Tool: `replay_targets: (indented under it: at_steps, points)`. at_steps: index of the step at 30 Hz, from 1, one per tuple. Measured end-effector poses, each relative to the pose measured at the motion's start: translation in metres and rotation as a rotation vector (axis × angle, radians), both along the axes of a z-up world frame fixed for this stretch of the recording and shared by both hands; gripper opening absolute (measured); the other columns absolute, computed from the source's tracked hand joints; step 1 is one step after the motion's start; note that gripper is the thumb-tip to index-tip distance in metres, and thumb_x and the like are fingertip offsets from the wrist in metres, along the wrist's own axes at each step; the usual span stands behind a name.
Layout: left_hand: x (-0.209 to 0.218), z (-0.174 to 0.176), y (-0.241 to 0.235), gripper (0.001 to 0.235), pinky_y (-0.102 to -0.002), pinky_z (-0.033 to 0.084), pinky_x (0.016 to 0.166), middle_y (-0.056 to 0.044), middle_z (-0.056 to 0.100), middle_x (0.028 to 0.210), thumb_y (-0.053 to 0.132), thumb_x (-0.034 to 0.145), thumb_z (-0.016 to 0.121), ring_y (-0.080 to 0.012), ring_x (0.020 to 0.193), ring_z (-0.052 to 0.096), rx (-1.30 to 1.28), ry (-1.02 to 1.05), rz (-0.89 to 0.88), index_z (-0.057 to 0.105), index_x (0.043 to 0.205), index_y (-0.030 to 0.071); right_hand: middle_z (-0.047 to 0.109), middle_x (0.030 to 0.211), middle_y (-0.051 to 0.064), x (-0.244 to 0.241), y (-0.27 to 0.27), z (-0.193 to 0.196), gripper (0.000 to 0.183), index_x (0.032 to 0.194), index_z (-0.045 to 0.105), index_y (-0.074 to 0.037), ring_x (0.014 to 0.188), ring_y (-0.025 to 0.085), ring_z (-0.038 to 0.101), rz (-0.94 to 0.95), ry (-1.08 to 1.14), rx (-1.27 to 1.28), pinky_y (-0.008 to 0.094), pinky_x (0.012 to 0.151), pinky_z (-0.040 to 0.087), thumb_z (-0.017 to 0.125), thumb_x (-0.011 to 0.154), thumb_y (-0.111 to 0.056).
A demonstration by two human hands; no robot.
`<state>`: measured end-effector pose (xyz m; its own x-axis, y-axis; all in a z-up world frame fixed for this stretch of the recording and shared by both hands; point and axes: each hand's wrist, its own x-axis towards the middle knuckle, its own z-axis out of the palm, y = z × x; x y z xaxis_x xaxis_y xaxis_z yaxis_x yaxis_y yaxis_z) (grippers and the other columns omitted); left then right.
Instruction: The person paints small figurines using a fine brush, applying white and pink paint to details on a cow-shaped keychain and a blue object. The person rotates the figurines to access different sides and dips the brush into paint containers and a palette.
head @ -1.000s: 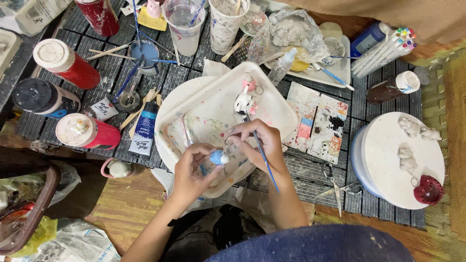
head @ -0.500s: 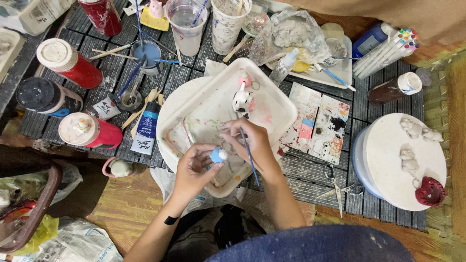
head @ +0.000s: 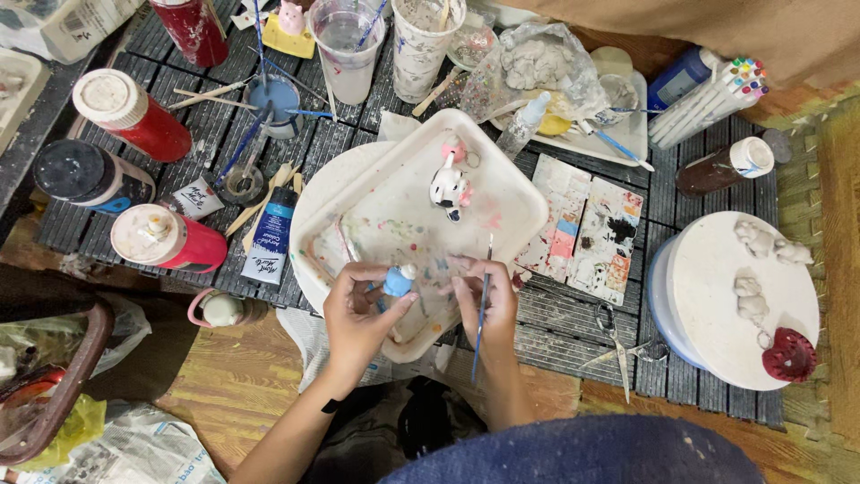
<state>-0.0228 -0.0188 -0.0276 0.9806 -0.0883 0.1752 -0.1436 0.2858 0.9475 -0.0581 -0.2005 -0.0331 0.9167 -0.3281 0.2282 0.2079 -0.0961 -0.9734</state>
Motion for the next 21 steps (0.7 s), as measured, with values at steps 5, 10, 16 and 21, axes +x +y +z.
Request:
replay_targets:
  at_steps: [5, 10, 16, 21]
  points:
    - [0.000, 0.000, -0.001, 0.044, -0.032, 0.061, 0.094, -0.009, 0.061, 0.115, -0.010, 0.080, 0.082, -0.0167, 0.111, 0.067, 0.015, -0.025, 0.005, 0.053, 0.110, 0.002, 0.070, 0.125, 0.020, 0.000, 0.007, 0.007, 0.017, 0.112, 0.050, 0.000, 0.092, 0.013, 0.070, -0.054, 0.026, -0.041, 0.025, 0.075, 0.060, 0.061, 0.100, 0.005]
    - [0.000, -0.001, -0.002, 0.045, -0.031, 0.061, 0.093, -0.010, 0.059, 0.116, -0.010, 0.081, 0.082, -0.0165, 0.112, 0.066, 0.028, -0.030, 0.013, 0.051, 0.111, 0.002, 0.073, 0.121, 0.016, -0.002, 0.005, 0.003, 0.012, 0.116, 0.055, 0.002, 0.083, 0.011, 0.070, -0.054, 0.058, -0.064, 0.022, 0.065, 0.057, 0.054, 0.104, -0.001]
    - [0.000, 0.000, 0.000, 0.043, -0.031, 0.059, 0.095, -0.011, 0.059, 0.121, -0.012, 0.082, 0.079, -0.0171, 0.114, 0.065, 0.004, -0.035, -0.019, 0.053, 0.113, 0.002, 0.072, 0.097, 0.009, -0.005, -0.014, -0.030, 0.036, 0.120, 0.063, 0.002, 0.066, 0.007, 0.068, 0.073, -0.178, 0.027, 0.020, 0.055, 0.052, 0.033, 0.113, -0.017]
    - [0.000, -0.002, 0.002, 0.040, -0.030, 0.060, 0.095, -0.013, 0.061, 0.128, -0.014, 0.085, 0.076, -0.0185, 0.118, 0.065, -0.034, -0.029, -0.060, 0.056, 0.118, 0.001, 0.060, 0.095, 0.013, 0.001, -0.014, -0.040, 0.013, 0.114, 0.052, 0.000, 0.064, 0.009, 0.058, 0.049, -0.333, 0.249, 0.020, 0.051, 0.050, 0.046, 0.112, -0.011]
